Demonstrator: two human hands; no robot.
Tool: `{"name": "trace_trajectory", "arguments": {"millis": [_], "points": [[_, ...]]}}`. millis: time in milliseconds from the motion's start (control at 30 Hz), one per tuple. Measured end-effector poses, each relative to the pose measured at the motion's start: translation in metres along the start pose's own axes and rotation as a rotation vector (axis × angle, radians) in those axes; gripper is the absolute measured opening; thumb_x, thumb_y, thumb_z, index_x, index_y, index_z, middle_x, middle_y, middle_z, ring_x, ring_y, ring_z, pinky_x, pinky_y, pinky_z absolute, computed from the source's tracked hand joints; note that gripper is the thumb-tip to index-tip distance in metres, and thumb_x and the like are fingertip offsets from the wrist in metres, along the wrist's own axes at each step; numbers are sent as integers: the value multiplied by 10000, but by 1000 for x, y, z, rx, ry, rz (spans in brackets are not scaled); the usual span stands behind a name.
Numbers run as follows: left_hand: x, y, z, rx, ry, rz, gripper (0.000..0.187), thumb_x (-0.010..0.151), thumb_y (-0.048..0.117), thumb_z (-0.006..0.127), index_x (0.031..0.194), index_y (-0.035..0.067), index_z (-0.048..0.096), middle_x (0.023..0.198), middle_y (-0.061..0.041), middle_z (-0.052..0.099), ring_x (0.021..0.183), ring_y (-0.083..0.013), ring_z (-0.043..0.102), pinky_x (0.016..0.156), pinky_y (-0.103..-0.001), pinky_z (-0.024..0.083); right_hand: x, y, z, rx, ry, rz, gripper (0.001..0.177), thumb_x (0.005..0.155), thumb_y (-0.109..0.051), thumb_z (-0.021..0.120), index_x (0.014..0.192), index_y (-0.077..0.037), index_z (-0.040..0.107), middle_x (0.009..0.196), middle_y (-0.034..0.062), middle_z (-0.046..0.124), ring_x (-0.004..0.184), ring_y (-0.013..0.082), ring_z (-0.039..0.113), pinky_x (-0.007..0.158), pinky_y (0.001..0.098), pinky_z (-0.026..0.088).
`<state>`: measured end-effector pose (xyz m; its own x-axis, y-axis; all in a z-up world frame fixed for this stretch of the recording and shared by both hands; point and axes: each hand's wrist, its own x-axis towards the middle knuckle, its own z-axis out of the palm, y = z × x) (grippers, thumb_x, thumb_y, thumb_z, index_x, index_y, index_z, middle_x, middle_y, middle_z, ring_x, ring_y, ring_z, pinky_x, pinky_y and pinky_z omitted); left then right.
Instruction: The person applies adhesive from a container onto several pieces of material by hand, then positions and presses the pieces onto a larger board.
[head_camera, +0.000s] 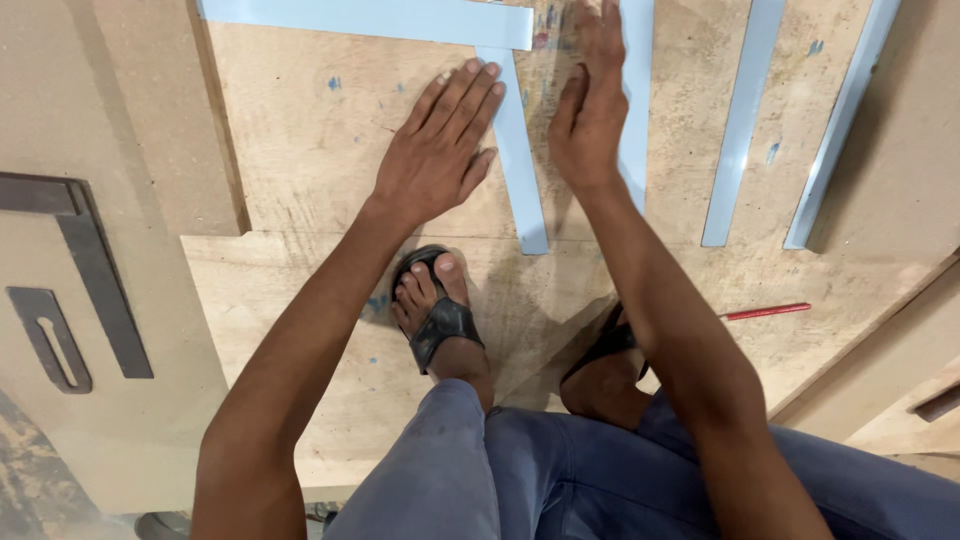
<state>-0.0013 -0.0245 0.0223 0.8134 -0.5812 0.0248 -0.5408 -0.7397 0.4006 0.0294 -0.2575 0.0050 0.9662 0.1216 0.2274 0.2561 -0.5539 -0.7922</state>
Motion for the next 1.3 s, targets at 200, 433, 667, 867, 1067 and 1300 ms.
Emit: {"name": "trace_trajectory", "arguments": {"millis": [200,433,667,867,1067,1300], "points": [[6,1,-2,-23,-25,-47,653,1131,381,496,1650,33,306,1721,-110,254,1594,-254,191,1314,-449,138,4,-2,4,-196,26,-71,620,1158,94,389,1676,-113,118,1658,77,427,1407,311,554,1211,373,506],[8,-4,-4,-55,31,-127,627,1156,372,489,1660,43,314,1726,-116,256,1607,-271,179,1332,-466,143,21,-8,7,-189,-104,-100,641,1094,80,478,1648,-56,184,1567,108,550,1408,279,520,1184,423,341],[22,-20,-5,-32,58,-302,610,1138,370,508,1642,62,353,1710,-73,289,1593,-236,217,1322,-460,162,32,-14,9,-264,-246,-188,611,1096,-12,493,1629,-53,198,1552,109,580,1530,317,357,1268,508,254],[24,-21,-8,23,8,-311,587,1143,371,506,1631,61,404,1705,-61,318,1588,-222,244,1317,-442,165,36,-13,13,-383,-337,-112,489,1103,-75,493,1584,-42,412,1579,144,497,1541,286,334,1292,503,230],[22,-23,-4,52,-12,-303,582,1150,385,492,1638,80,405,1707,-49,316,1587,-210,244,1320,-431,149,33,-10,15,-404,-341,-117,488,1096,-84,495,1579,-79,427,1529,103,552,1530,270,355,1293,494,243],[21,-23,-1,45,-17,-301,582,1163,390,485,1645,76,396,1716,-52,294,1594,-215,224,1324,-435,136,32,-9,13,-322,-322,-107,485,1142,-122,478,1585,-2,322,1534,18,607,1563,268,321,1307,515,211]]}}
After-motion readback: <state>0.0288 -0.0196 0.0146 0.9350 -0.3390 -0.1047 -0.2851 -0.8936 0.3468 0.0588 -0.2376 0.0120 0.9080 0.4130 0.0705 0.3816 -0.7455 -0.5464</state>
